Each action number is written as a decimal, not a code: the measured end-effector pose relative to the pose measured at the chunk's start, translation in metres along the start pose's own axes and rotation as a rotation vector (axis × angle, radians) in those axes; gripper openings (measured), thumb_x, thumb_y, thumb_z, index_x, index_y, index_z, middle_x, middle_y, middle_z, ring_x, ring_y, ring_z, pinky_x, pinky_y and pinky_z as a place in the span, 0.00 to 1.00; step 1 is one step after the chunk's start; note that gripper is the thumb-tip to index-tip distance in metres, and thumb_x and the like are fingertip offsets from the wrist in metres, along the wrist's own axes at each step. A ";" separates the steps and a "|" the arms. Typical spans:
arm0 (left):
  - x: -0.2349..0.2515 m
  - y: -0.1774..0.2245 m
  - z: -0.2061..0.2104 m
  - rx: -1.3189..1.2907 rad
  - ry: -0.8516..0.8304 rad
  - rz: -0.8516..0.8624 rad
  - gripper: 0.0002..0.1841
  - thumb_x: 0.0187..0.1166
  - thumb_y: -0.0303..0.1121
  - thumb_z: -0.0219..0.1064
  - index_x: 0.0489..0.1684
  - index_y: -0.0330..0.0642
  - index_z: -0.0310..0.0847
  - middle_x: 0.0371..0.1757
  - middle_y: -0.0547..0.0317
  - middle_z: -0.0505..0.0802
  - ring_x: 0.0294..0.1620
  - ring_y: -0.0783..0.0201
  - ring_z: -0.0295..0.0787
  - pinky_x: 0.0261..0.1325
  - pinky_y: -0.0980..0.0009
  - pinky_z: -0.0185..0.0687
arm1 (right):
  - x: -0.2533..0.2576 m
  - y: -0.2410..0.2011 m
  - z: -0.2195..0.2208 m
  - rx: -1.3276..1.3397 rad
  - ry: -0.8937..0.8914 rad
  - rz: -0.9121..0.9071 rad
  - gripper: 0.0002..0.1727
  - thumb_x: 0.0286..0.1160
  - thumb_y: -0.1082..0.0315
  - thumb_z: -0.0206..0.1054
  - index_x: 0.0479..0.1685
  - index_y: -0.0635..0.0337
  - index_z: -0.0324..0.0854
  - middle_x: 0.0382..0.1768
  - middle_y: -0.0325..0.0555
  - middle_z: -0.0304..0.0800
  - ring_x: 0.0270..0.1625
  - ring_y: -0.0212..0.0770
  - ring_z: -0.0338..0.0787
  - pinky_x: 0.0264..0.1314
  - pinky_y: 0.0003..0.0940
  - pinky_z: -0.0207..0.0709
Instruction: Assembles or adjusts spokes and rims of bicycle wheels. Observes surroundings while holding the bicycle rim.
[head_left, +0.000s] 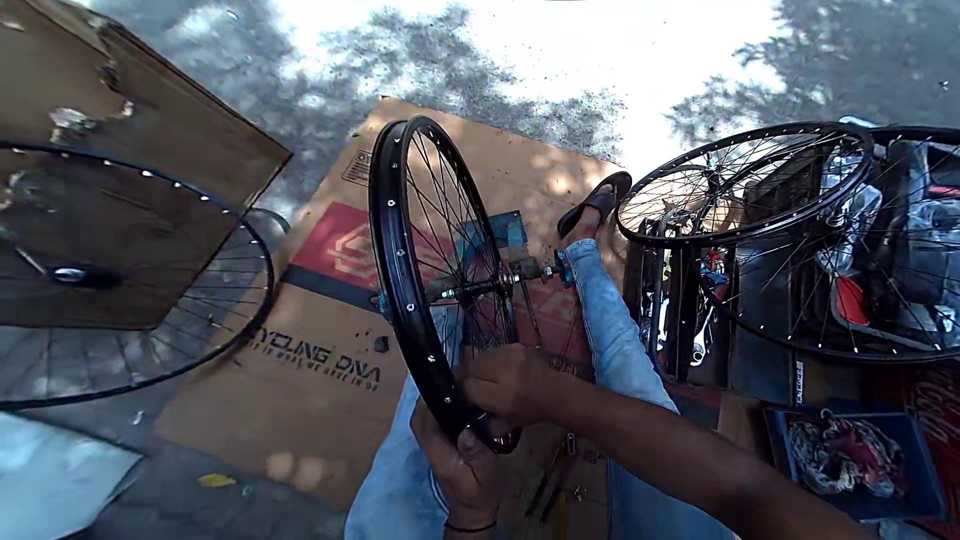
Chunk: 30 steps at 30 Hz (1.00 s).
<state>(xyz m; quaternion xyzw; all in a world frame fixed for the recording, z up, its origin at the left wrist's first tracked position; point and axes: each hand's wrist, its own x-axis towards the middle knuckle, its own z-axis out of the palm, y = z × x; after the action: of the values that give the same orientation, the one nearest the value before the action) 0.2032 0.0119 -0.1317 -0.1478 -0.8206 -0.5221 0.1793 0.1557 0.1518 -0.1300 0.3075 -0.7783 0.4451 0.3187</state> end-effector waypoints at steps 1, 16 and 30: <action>-0.016 -0.005 0.000 0.034 -0.019 -0.010 0.48 0.87 0.66 0.40 0.78 0.18 0.51 0.73 0.36 0.75 0.77 0.70 0.73 0.80 0.73 0.68 | -0.012 0.001 0.001 -0.059 -0.077 -0.080 0.10 0.60 0.66 0.76 0.36 0.62 0.86 0.34 0.51 0.92 0.35 0.47 0.91 0.36 0.40 0.83; 0.049 0.052 0.005 -0.183 -0.099 -0.246 0.40 0.86 0.61 0.52 0.69 0.23 0.67 0.56 0.62 0.87 0.60 0.79 0.84 0.68 0.78 0.80 | 0.078 0.054 -0.076 1.144 -0.803 0.508 0.20 0.62 0.83 0.70 0.56 0.80 0.81 0.46 0.57 0.91 0.48 0.36 0.91 0.56 0.30 0.85; 0.056 0.039 0.011 -0.298 -0.006 -0.221 0.30 0.88 0.56 0.55 0.68 0.35 0.69 0.54 0.71 0.87 0.57 0.79 0.85 0.64 0.79 0.82 | 0.026 0.005 0.001 0.309 0.412 0.147 0.15 0.56 0.80 0.77 0.19 0.67 0.72 0.40 0.63 0.90 0.42 0.47 0.94 0.42 0.36 0.90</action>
<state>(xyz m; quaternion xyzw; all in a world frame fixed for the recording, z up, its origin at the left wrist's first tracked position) 0.1684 0.0410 -0.0795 -0.0833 -0.7458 -0.6541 0.0947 0.1364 0.1478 -0.1132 0.1981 -0.6401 0.6339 0.3862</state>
